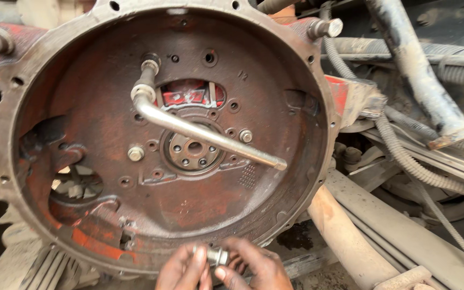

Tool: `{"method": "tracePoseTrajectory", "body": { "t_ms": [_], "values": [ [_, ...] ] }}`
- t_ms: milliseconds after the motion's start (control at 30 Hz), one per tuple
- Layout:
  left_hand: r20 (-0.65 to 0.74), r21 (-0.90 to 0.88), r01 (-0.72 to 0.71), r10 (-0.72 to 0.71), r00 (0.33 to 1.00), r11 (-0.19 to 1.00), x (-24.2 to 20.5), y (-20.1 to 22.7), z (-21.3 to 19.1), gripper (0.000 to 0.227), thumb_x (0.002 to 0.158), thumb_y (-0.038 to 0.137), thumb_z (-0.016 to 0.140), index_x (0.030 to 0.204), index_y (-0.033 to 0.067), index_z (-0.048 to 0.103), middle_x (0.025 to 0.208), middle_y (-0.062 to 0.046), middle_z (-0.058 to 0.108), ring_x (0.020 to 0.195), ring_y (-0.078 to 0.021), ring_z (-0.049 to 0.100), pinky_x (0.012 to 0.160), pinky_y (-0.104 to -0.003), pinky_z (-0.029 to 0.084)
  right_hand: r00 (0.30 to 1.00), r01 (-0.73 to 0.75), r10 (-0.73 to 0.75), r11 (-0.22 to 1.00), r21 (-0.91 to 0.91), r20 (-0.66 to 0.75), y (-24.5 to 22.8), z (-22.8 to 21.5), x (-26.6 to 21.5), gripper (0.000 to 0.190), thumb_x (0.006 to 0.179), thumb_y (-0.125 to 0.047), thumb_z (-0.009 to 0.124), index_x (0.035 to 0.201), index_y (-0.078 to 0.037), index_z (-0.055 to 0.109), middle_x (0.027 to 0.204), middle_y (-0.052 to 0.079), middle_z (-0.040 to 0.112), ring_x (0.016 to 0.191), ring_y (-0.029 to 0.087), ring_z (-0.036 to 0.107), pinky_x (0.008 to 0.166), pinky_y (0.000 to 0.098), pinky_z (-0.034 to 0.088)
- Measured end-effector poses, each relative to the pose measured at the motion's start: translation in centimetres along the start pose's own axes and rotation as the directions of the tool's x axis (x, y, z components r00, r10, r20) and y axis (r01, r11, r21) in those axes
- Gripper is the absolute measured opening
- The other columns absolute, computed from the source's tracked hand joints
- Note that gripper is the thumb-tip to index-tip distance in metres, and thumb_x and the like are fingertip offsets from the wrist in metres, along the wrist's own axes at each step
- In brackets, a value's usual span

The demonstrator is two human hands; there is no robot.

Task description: The person uses a socket wrench to tighten bolts on a rusty vehicle brake drum. They systematically move around the drum to secure each bolt, occasionally switching to a different tool to adjust components within the brake assembly.

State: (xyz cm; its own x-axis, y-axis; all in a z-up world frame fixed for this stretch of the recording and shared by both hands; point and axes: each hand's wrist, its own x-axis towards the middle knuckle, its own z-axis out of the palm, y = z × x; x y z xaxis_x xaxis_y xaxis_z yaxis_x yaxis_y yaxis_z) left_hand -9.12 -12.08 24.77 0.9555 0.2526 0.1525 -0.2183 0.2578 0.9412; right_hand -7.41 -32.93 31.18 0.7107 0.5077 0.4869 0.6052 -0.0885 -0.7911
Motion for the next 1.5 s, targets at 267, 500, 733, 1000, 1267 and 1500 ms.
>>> {"method": "tracePoseTrajectory", "body": {
  "t_ms": [267,500,733,1000,1267,1500],
  "values": [
    [-0.020,-0.516,0.283,-0.342,0.940,0.809,2.4,-5.3,-2.0,0.037,0.098,0.042,0.054,0.093,0.0054,0.056,0.058,-0.007,0.043,0.043,-0.0188,0.038,0.040,-0.034,0.030,0.801,0.387,-0.502,0.850,-0.358,-0.326,-2.7,-1.1,4.0,0.034,0.091,-0.021,0.070,0.117,0.001,0.068,0.102,0.017,0.076,0.087,0.026,0.075,0.075,0.0377,0.059],
    [0.083,-0.585,0.278,-0.285,0.955,0.762,7.7,-16.2,-5.9,0.035,0.096,0.039,0.053,0.096,0.0039,0.051,0.052,-0.011,0.046,0.042,-0.0207,0.039,0.038,-0.035,0.029,0.533,0.373,-0.716,0.677,-0.634,-0.451,-5.5,-6.3,13.0,0.029,0.092,-0.007,0.069,0.120,0.000,0.063,0.104,0.018,0.067,0.091,0.035,0.069,0.080,0.0422,0.055],
    [-0.093,-0.505,0.220,-0.306,0.948,0.834,9.5,-18.4,-7.9,0.031,0.098,0.032,0.054,0.093,0.0013,0.049,0.051,-0.012,0.044,0.039,-0.0216,0.038,0.038,-0.037,0.030,0.520,0.349,-0.780,0.567,-0.746,-0.349,-7.3,-8.4,15.9,0.031,0.090,-0.007,0.074,0.118,0.000,0.064,0.101,0.018,0.066,0.093,0.037,0.067,0.082,0.0450,0.054],
    [-0.106,-0.487,0.148,-0.226,0.968,0.861,7.0,-14.3,-4.7,0.032,0.097,0.027,0.057,0.097,-0.0049,0.052,0.053,-0.014,0.049,0.039,-0.0226,0.041,0.039,-0.038,0.032,0.483,0.427,-0.850,0.441,-0.789,-0.213,-7.9,-7.7,16.0,0.034,0.088,-0.005,0.072,0.120,0.001,0.063,0.105,0.018,0.066,0.096,0.036,0.067,0.083,0.0442,0.056],
    [-0.053,-0.583,0.208,-0.293,0.955,0.786,3.7,-7.1,-2.1,0.030,0.100,0.031,0.057,0.097,0.0010,0.052,0.058,-0.012,0.044,0.047,-0.0230,0.043,0.043,-0.038,0.033,0.503,0.619,-0.864,0.369,-0.693,-0.012,-10.9,-0.3,16.5,0.036,0.092,-0.009,0.072,0.126,-0.004,0.064,0.107,0.013,0.068,0.092,0.034,0.068,0.078,0.0438,0.055],
    [-0.085,-0.699,0.125,-0.255,0.963,0.704,1.7,-2.8,-1.5,0.025,0.096,0.028,0.058,0.094,0.0033,0.053,0.057,-0.010,0.042,0.044,-0.0210,0.040,0.039,-0.036,0.028,0.447,0.641,-0.892,0.266,-0.720,0.068,-14.2,3.1,19.9,0.034,0.091,-0.012,0.074,0.122,-0.002,0.064,0.099,0.013,0.062,0.093,0.032,0.064,0.082,0.0439,0.053]
  ]
}}
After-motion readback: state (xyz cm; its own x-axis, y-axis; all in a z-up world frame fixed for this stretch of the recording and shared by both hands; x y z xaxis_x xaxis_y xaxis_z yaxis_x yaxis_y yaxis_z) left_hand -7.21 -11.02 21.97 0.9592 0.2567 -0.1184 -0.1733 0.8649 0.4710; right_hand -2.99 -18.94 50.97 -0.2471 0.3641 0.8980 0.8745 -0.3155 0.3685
